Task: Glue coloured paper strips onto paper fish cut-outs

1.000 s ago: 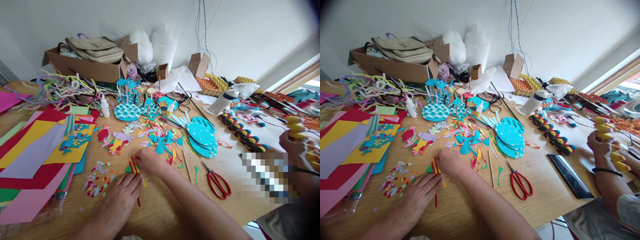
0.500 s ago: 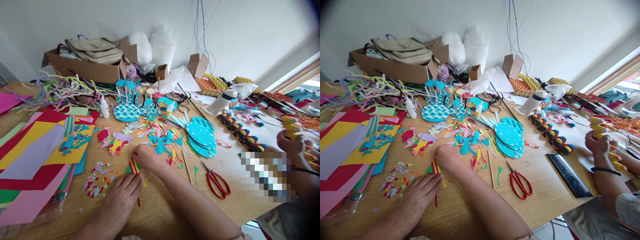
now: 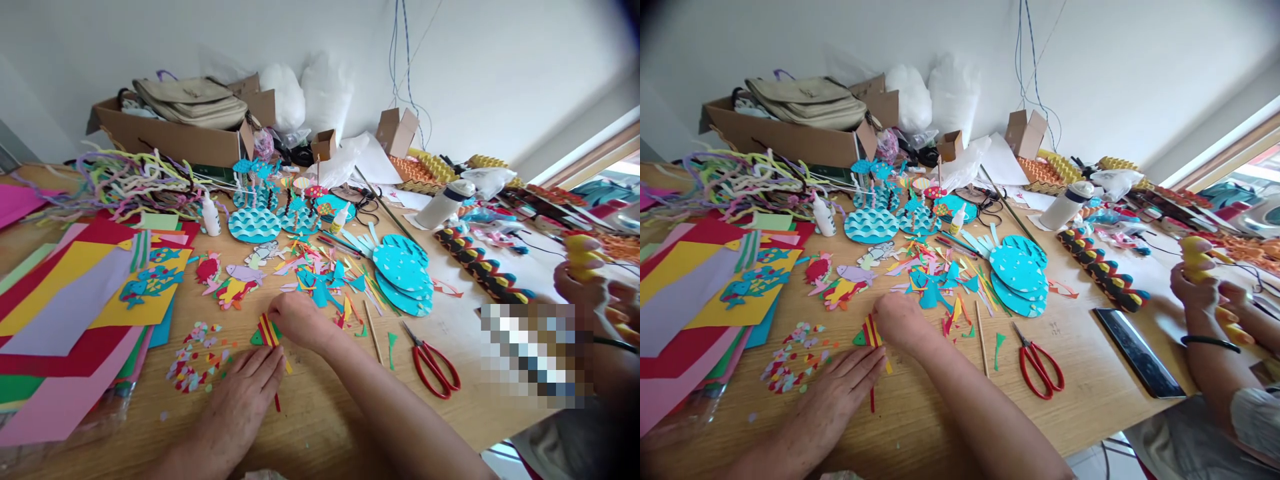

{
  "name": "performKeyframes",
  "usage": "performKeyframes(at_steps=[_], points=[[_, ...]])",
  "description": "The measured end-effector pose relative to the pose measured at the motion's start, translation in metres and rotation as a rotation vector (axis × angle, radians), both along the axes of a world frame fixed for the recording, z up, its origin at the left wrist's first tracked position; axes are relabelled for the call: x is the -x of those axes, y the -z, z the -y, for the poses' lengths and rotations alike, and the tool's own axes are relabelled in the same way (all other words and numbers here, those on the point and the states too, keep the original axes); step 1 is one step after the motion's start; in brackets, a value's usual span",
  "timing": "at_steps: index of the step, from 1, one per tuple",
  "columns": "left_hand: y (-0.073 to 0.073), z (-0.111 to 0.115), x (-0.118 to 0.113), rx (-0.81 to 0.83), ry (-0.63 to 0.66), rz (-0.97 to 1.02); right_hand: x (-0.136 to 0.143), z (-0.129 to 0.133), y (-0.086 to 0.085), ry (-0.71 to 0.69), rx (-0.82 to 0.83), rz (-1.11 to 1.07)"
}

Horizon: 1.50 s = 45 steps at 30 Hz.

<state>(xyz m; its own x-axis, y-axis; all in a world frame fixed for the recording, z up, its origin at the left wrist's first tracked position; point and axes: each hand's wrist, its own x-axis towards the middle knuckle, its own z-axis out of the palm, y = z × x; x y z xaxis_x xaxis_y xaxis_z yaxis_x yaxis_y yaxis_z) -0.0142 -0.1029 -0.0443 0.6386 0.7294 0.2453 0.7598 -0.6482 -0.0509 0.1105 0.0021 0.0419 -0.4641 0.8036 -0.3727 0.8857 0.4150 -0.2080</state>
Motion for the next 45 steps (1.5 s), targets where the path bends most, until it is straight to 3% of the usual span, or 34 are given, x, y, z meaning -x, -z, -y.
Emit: performKeyframes(at_steps=[5,13,20,24,30,45], points=[[-0.002,-0.002,0.001,-0.014,0.036,-0.003,0.002,0.004,-0.001,-0.036,0.052,0.005],[-0.007,-0.004,0.002,-0.101,0.054,0.046,0.008,-0.008,0.002,0.008,-0.014,-0.002],[-0.005,-0.001,0.0,-0.154,0.021,0.097,0.012,-0.002,-0.001,-0.007,0.041,-0.009],[-0.005,-0.002,0.001,-0.161,0.036,0.098,0.007,-0.003,-0.003,0.015,0.01,-0.015],[-0.008,-0.002,0.0,-0.183,0.033,0.107,-0.003,0.007,-0.006,-0.005,0.09,0.016],[0.0,0.001,0.0,-0.148,0.028,0.09,0.003,0.0,-0.004,-0.035,0.068,0.029]])
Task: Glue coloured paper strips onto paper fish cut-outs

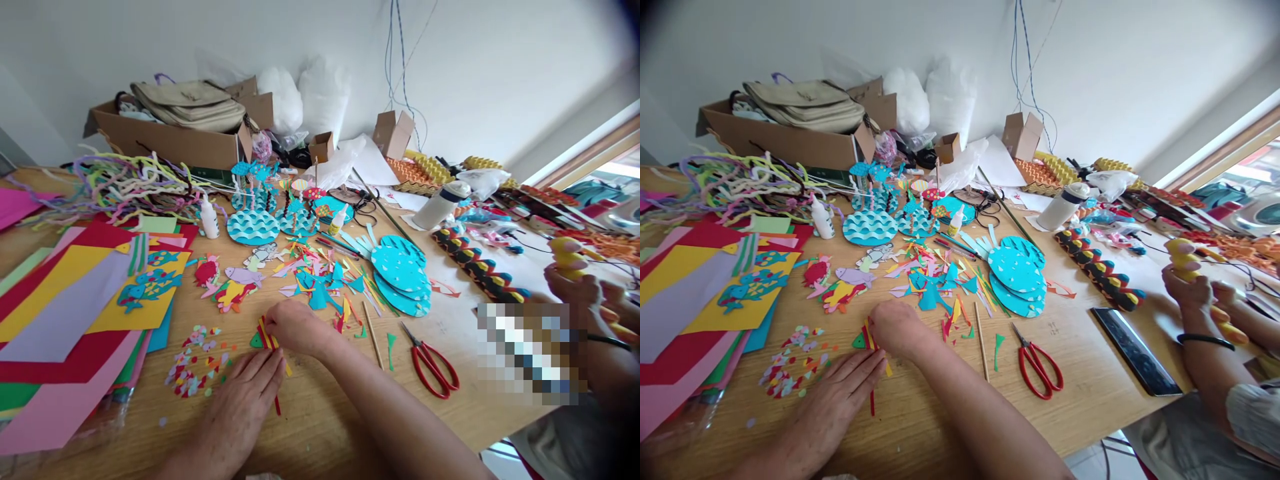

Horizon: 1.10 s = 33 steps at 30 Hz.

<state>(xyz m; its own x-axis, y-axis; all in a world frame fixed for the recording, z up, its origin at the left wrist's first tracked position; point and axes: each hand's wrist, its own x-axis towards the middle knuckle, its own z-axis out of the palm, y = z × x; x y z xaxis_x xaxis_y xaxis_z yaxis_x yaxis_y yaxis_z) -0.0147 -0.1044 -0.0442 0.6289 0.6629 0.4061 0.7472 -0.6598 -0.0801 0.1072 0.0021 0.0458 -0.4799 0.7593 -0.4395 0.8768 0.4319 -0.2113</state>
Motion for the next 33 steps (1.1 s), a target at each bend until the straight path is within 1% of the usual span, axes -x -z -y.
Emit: performKeyframes(at_steps=[5,10,15,19,22,26,29,33], points=[[-0.001,-0.001,0.001,0.001,0.015,0.003,0.006,-0.011,0.0,0.027,-0.044,-0.005],[-0.001,-0.002,0.001,-0.026,0.006,-0.01,0.008,-0.004,-0.005,-0.041,0.017,-0.02],[-0.003,-0.002,0.001,-0.04,0.01,-0.01,0.01,-0.004,-0.008,-0.003,-0.023,0.005],[-0.002,-0.001,0.0,-0.036,0.005,-0.029,0.009,0.003,-0.013,-0.047,0.02,0.004],[0.0,0.0,0.0,-0.02,-0.017,-0.037,0.01,0.007,-0.011,-0.059,0.04,0.02],[0.0,-0.001,0.003,-0.007,0.007,-0.012,0.012,0.001,-0.004,-0.013,-0.027,0.025],[-0.002,-0.002,0.004,0.001,0.034,0.01,0.007,-0.004,-0.004,0.02,-0.075,0.011],[-0.002,-0.002,0.004,0.01,0.037,0.011,0.0,-0.003,-0.002,0.0,-0.052,-0.019]])
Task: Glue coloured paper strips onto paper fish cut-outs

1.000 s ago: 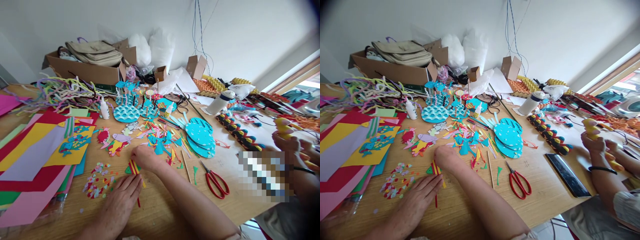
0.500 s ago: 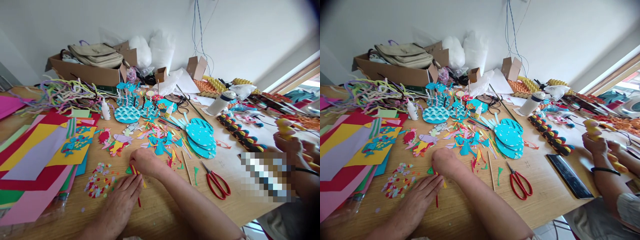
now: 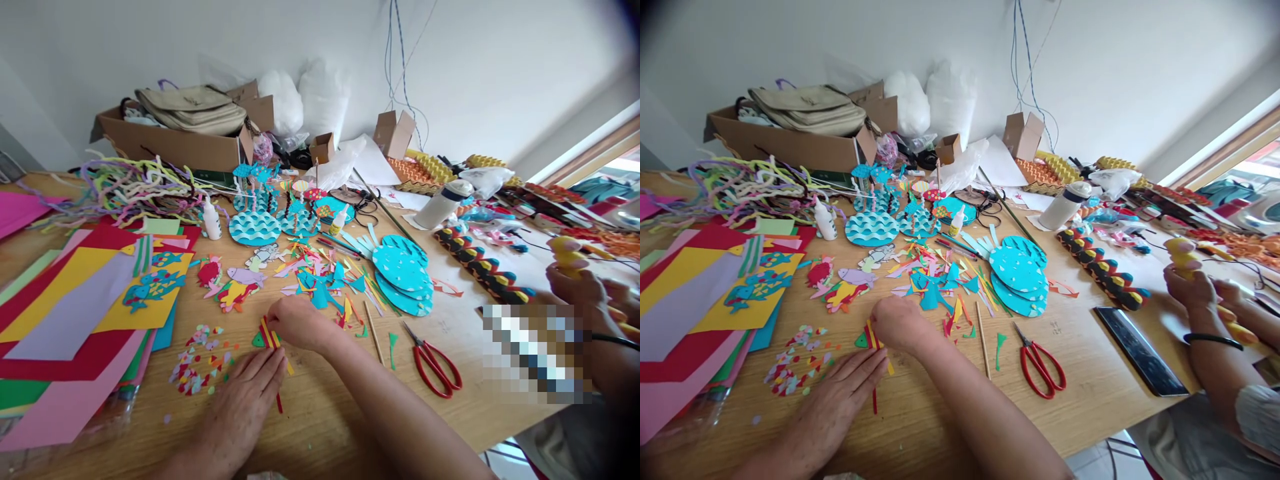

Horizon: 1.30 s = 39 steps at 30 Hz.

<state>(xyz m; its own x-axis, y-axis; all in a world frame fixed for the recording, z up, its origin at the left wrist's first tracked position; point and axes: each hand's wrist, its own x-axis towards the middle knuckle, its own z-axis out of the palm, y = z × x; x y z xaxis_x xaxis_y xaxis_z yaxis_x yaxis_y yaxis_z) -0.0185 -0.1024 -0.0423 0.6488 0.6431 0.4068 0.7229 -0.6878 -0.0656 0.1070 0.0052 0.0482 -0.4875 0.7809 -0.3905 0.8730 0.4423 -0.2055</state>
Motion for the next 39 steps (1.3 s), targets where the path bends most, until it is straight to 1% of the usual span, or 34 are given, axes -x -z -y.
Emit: performKeyframes(at_steps=[2,5,8,10,12,14,16,19,20,22,24,27,29,33,36,39], points=[[0.001,0.001,0.0,0.006,-0.004,0.002,0.0,0.0,0.003,0.009,-0.003,0.0],[0.003,0.002,0.0,0.02,-0.028,0.002,0.001,-0.003,0.007,0.045,-0.068,-0.022],[0.002,0.002,-0.002,0.048,-0.056,0.008,-0.004,0.001,0.006,0.048,-0.12,-0.078],[0.003,0.003,-0.004,0.07,-0.075,0.017,-0.012,0.009,0.004,0.041,-0.129,-0.108],[0.004,0.003,-0.004,0.077,-0.086,0.031,-0.02,0.02,0.004,0.049,-0.115,-0.124],[0.003,0.004,-0.002,0.092,-0.086,0.056,-0.028,0.031,0.005,0.08,-0.067,-0.136],[-0.002,0.002,0.002,0.132,-0.062,0.09,-0.032,0.038,0.006,0.13,-0.012,-0.15],[-0.019,-0.008,0.009,0.213,-0.022,0.141,-0.034,0.041,0.008,0.219,0.033,-0.195],[-0.026,-0.013,0.011,0.229,-0.032,0.164,-0.033,0.039,0.008,0.245,0.045,-0.221],[-0.037,-0.028,0.013,0.26,-0.092,0.22,-0.03,0.036,0.008,0.279,0.079,-0.274],[-0.043,-0.044,0.011,0.337,-0.118,0.262,-0.026,0.033,0.01,0.291,0.112,-0.295],[-0.042,-0.061,0.008,0.445,-0.133,0.29,-0.02,0.03,0.014,0.288,0.131,-0.279],[-0.04,-0.066,0.006,0.477,-0.131,0.289,-0.018,0.03,0.016,0.287,0.128,-0.263],[-0.041,-0.064,0.005,0.511,-0.119,0.278,-0.017,0.034,0.019,0.295,0.099,-0.227],[-0.043,-0.061,0.007,0.534,-0.098,0.259,-0.021,0.038,0.017,0.281,0.104,-0.212],[-0.041,-0.062,0.01,0.553,-0.077,0.238,-0.022,0.04,0.014,0.265,0.1,-0.205]])
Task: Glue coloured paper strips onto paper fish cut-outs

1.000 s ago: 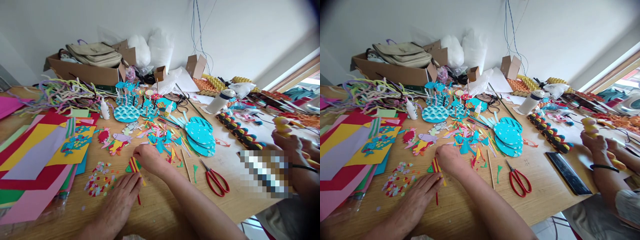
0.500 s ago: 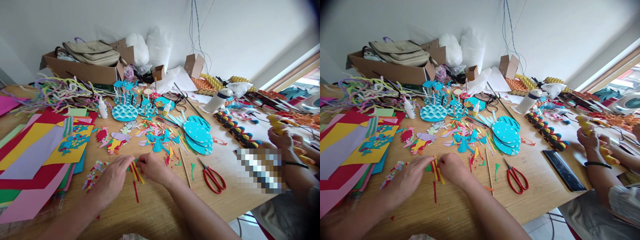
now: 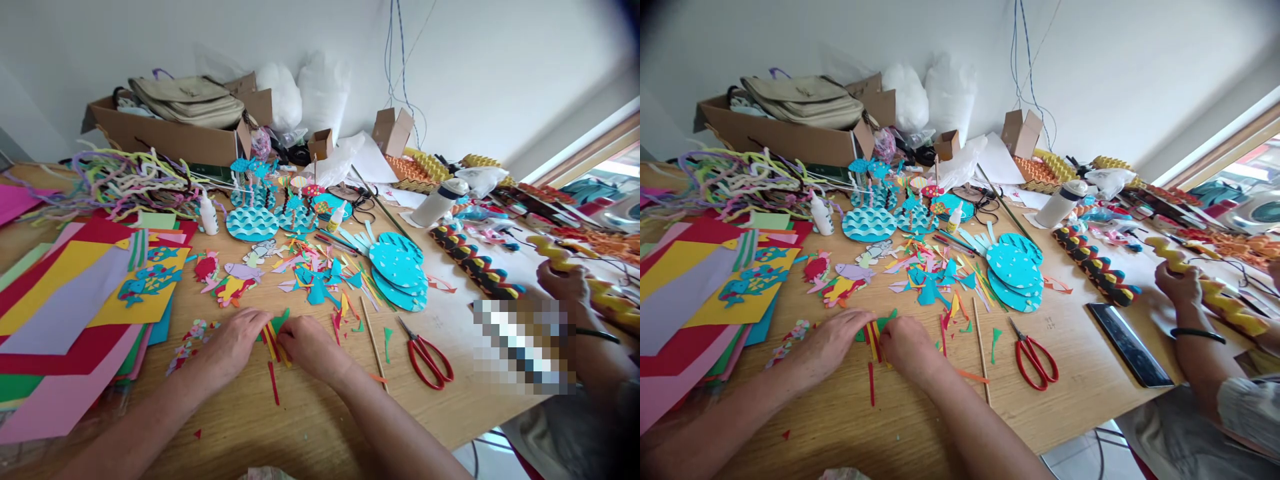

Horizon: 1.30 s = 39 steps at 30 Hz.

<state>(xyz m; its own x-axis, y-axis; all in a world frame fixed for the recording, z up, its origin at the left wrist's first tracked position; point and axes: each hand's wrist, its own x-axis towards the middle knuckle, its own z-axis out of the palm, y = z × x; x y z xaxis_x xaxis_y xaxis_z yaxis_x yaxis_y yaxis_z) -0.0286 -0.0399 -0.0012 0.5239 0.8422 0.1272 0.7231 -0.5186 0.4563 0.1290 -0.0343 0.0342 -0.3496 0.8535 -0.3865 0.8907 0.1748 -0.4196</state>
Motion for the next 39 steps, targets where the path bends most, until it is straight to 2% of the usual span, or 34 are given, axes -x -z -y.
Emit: performKeyframes(at_steps=[8,15,21,25,29,33,36,39], points=[[0.008,-0.003,0.006,0.008,0.025,-0.026,0.001,0.002,0.008,-0.01,-0.03,0.045],[0.0,0.01,0.004,-0.034,0.012,0.007,-0.008,0.033,0.005,-0.044,-0.1,-0.062],[-0.005,0.021,0.005,-0.04,-0.003,0.084,0.004,0.034,0.014,-0.094,-0.144,-0.002],[-0.005,0.025,0.008,0.017,-0.032,0.163,0.006,0.034,0.015,-0.113,-0.139,0.017],[-0.011,0.028,0.006,0.128,-0.084,0.243,0.001,0.035,0.011,-0.025,-0.137,-0.097],[-0.018,0.03,-0.001,0.285,-0.106,0.319,-0.01,0.034,0.012,0.117,-0.107,-0.365],[-0.015,0.031,-0.005,0.355,-0.105,0.354,-0.018,0.034,0.015,0.215,-0.062,-0.519],[-0.01,0.029,-0.006,0.344,-0.107,0.326,-0.021,0.036,0.016,0.2,-0.11,-0.519]])
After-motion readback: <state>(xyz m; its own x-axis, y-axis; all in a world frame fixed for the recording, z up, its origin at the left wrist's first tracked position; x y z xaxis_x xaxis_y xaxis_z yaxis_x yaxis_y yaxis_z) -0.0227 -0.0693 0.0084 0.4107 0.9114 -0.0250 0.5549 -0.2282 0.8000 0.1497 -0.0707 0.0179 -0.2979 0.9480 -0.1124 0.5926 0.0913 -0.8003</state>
